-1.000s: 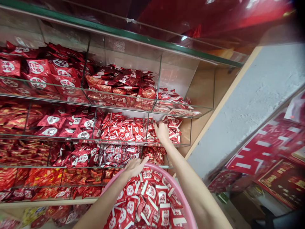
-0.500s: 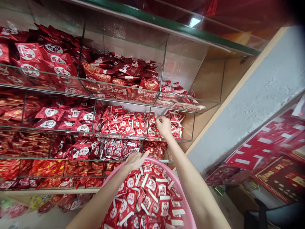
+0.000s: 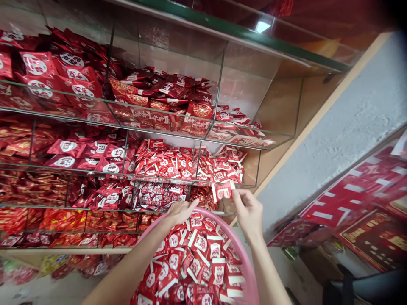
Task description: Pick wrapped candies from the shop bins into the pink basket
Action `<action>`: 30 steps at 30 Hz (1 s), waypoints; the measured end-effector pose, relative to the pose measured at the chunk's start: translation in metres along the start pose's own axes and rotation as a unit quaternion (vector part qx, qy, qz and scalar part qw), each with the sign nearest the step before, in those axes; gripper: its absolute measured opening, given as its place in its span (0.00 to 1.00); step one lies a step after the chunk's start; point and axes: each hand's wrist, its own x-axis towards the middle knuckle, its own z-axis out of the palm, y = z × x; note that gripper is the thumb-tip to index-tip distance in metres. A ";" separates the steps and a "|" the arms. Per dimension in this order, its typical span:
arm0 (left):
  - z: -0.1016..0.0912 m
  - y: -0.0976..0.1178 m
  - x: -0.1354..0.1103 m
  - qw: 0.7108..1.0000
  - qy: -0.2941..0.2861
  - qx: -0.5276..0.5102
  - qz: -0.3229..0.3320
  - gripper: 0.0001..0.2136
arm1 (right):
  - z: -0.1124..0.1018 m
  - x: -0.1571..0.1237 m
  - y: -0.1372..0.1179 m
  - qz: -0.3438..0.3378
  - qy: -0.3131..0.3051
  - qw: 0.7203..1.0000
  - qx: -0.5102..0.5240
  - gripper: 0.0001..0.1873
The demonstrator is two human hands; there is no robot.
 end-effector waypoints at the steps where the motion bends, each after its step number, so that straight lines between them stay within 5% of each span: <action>1: 0.000 0.000 0.000 1.000 0.003 0.004 -0.002 0.37 | -0.002 -0.010 0.007 0.020 -0.026 0.999 0.004 0.12; 9: -0.003 0.004 -0.002 1.000 -0.001 0.023 0.000 0.38 | 0.014 -0.047 0.027 0.101 -0.165 0.979 0.063 0.14; 18: -0.003 0.004 -0.005 1.000 0.004 0.024 0.012 0.39 | 0.029 -0.072 0.027 0.281 -0.241 0.915 0.162 0.15; 23: 0.000 0.003 -0.003 1.000 0.003 0.029 0.003 0.39 | 0.034 -0.078 0.038 0.279 -0.258 0.920 0.101 0.10; 27: -0.001 0.004 -0.002 1.000 -0.003 0.025 0.007 0.39 | 0.036 -0.081 0.051 0.194 -0.232 0.953 -0.016 0.11; 30: 0.000 0.003 -0.001 1.000 0.000 0.020 0.018 0.39 | 0.037 -0.082 0.056 0.167 -0.240 0.953 -0.077 0.12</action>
